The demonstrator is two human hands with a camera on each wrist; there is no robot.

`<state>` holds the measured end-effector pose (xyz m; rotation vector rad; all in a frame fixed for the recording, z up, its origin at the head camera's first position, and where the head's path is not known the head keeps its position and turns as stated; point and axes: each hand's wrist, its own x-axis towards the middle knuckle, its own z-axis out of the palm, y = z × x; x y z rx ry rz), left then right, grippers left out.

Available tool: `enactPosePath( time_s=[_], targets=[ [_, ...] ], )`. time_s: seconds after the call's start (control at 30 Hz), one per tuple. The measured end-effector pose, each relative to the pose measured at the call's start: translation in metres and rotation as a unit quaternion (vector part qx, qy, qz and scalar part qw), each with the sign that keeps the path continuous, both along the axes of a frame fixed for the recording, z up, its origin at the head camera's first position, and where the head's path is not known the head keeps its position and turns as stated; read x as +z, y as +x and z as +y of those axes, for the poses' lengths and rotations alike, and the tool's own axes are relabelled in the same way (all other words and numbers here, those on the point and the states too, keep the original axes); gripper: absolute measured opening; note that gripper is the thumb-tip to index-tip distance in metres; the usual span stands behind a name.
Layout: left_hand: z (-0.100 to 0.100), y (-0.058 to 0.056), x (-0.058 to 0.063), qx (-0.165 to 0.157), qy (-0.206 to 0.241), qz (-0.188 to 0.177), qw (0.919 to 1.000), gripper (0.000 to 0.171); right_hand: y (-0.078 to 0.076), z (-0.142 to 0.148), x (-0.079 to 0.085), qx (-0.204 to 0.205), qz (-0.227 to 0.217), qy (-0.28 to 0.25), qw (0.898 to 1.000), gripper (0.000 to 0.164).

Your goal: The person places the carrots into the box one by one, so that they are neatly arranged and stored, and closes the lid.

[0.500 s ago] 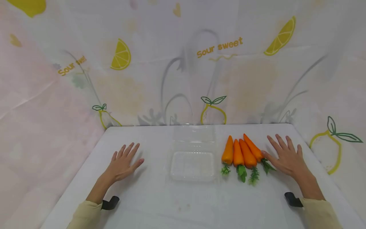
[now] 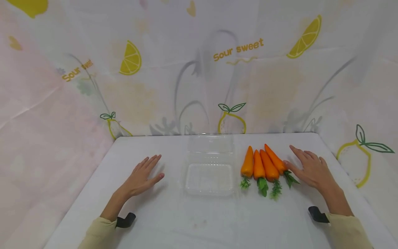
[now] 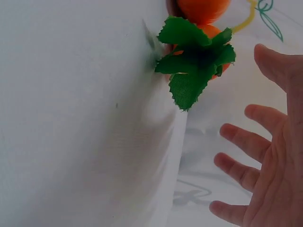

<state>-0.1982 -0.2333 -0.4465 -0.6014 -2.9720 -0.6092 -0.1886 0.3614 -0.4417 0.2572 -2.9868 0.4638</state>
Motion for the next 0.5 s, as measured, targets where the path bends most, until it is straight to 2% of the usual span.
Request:
enactPosePath(
  time_s=[0.17,0.33,0.5],
  targets=[
    [0.008,0.001,0.0,-0.037,0.041,-0.014,0.9984,0.079,0.0,-0.004,0.006,0.004,-0.021,-0.037,0.999,0.078],
    [0.016,0.003,0.003,-0.061,0.07,-0.048,0.9945,0.081,0.0,-0.01,0.009,0.009,-0.009,-0.054,0.998,0.075],
    [0.023,0.005,0.004,-0.084,0.116,-0.095,0.985,0.079,-0.001,-0.013,0.01,0.005,-0.026,-0.057,0.998,0.074]
  ],
)
